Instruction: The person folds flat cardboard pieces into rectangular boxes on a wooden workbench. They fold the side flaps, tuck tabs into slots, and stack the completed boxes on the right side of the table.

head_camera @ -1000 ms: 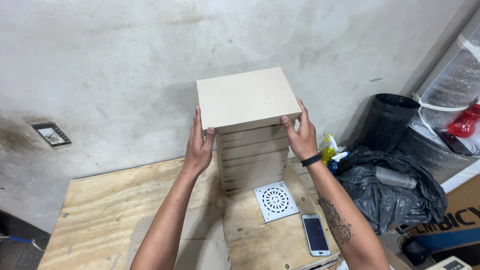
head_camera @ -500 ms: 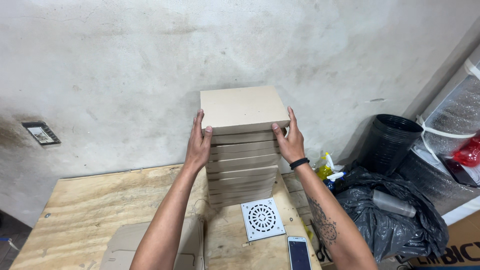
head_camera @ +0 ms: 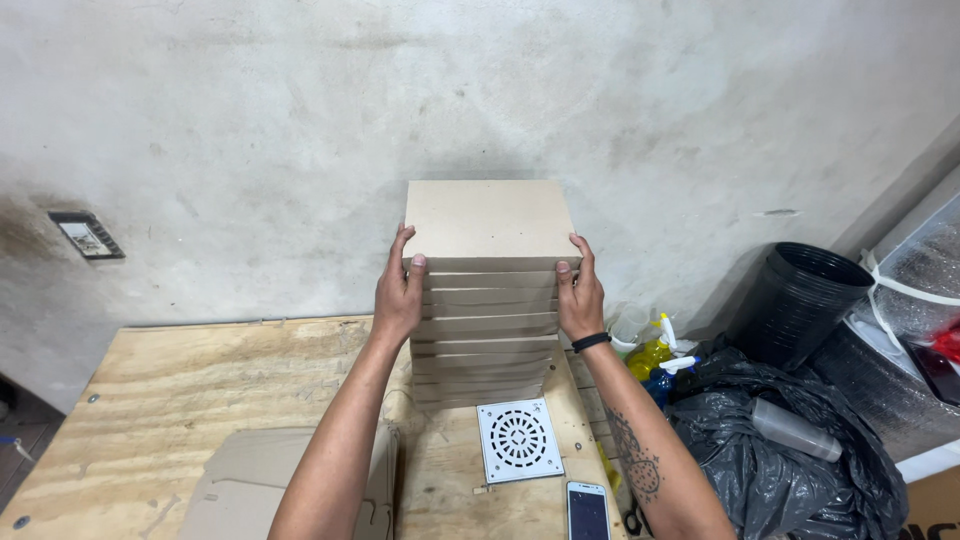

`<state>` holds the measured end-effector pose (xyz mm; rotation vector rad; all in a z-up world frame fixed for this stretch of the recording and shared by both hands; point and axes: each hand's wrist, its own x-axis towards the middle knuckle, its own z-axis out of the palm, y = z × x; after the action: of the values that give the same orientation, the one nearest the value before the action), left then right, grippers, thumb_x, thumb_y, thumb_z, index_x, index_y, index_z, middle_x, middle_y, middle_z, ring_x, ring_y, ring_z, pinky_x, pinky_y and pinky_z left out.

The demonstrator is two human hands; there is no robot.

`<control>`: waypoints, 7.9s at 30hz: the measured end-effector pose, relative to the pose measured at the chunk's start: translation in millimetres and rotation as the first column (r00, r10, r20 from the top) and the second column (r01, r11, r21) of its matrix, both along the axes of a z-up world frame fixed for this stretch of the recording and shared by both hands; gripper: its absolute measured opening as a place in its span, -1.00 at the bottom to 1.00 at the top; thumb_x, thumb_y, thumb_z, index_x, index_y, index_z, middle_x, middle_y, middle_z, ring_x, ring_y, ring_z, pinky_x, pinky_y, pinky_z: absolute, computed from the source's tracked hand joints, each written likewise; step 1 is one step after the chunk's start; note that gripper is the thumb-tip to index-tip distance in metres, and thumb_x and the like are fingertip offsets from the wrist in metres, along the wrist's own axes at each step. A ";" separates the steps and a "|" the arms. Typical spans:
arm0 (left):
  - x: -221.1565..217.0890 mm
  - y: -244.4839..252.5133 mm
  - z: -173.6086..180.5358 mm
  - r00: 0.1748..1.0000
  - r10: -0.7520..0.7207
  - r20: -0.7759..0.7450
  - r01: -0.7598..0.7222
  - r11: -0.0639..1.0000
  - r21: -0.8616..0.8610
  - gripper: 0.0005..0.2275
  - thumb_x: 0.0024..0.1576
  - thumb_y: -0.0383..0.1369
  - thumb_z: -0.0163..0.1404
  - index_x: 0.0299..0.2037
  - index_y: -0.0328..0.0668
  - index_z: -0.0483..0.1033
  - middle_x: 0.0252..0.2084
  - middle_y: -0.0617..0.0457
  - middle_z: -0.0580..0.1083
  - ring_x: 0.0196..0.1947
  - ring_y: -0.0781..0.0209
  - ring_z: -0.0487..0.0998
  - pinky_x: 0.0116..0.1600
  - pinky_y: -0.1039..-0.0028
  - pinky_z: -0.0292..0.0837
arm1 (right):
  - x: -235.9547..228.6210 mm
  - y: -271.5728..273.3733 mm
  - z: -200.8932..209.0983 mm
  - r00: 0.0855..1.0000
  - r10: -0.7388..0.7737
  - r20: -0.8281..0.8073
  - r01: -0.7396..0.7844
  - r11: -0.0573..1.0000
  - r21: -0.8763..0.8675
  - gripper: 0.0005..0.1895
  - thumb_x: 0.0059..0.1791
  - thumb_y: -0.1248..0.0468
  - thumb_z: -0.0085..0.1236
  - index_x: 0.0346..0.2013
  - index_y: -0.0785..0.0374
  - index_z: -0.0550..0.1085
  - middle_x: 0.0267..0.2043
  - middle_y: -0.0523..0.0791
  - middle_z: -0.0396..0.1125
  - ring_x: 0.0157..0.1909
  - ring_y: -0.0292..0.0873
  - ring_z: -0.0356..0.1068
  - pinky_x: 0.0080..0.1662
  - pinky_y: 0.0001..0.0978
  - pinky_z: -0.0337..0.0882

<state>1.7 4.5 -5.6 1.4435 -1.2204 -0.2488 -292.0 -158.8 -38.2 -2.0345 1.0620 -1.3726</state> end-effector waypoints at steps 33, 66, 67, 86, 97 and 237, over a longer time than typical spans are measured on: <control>147.8 374.8 -238.4 0.889 -0.053 0.455 -0.396 0.410 0.821 -0.09 0.39 0.45 -0.16 0.91 0.29 0.17 1.01 0.08 0.00 0.98 -0.33 -0.16 0.85 -0.52 -0.20 | 74.5 315.9 -217.3 0.903 0.354 -0.243 -0.183 0.829 0.529 -0.39 0.25 0.10 0.33 0.63 0.10 0.56 0.70 -0.06 0.41 0.69 0.14 0.44 0.64 0.07 0.54; 179.9 222.8 -246.4 0.834 -0.345 0.431 -0.188 0.557 0.809 -0.17 0.37 0.36 -0.14 0.72 0.06 0.54 0.73 -0.03 0.43 0.73 -0.26 0.34 0.82 -0.22 0.09 | 151.5 471.7 -266.4 0.490 0.264 -0.831 -0.331 0.938 0.102 -0.14 0.19 -0.54 0.07 0.73 -0.40 0.36 0.90 -0.17 0.11 0.91 0.33 -0.05 0.58 0.99 -0.04; 177.9 223.8 -248.5 0.835 -0.339 0.433 -0.193 0.557 0.808 -0.17 0.37 0.36 -0.14 0.72 0.06 0.54 0.73 -0.03 0.43 0.73 -0.26 0.34 0.82 -0.22 0.09 | 152.9 463.5 -264.5 0.489 0.265 -0.831 -0.337 0.936 0.100 -0.14 0.19 -0.54 0.07 0.73 -0.40 0.36 0.90 -0.17 0.11 0.91 0.33 -0.05 0.58 0.99 -0.04; 175.4 227.4 -268.0 0.850 -0.309 0.427 -0.179 0.593 0.785 -0.29 0.39 0.30 -0.05 0.62 0.14 0.60 0.59 0.02 0.48 0.66 -0.11 0.40 0.78 -0.14 0.21 | 150.1 432.8 -284.9 0.574 0.150 -0.805 -0.347 0.935 -0.073 0.01 0.02 -0.70 0.16 0.63 -0.35 0.49 0.73 -0.19 0.32 0.82 0.27 0.17 0.52 0.47 0.42; 180.3 244.2 -253.5 0.826 -0.376 0.419 -0.142 0.580 0.802 -0.36 0.40 0.21 -0.02 0.62 0.22 0.62 0.52 0.08 0.54 0.61 -0.02 0.48 0.79 -0.15 0.25 | 149.3 448.4 -287.5 0.588 0.157 -0.794 -0.324 0.945 -0.053 0.02 -0.02 -0.67 0.26 0.63 -0.37 0.50 0.73 -0.20 0.34 0.79 0.28 0.21 0.50 0.44 0.46; 218.7 334.8 -319.5 0.565 -0.563 0.603 -0.026 0.718 0.695 -0.54 0.56 -0.29 -0.25 0.50 0.16 0.68 0.55 0.12 0.64 0.51 -0.03 0.69 0.58 0.15 0.63 | 308.4 364.3 -358.4 0.069 -0.030 -0.997 -0.332 0.942 -0.052 -0.50 0.14 0.32 0.06 0.27 0.06 0.81 -0.12 0.02 0.74 -0.17 0.12 0.72 -0.22 0.03 0.60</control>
<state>220.4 339.3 -325.1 2.0501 -2.3115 -0.2752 16.5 205.5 -396.6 -3.2522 0.9997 0.3888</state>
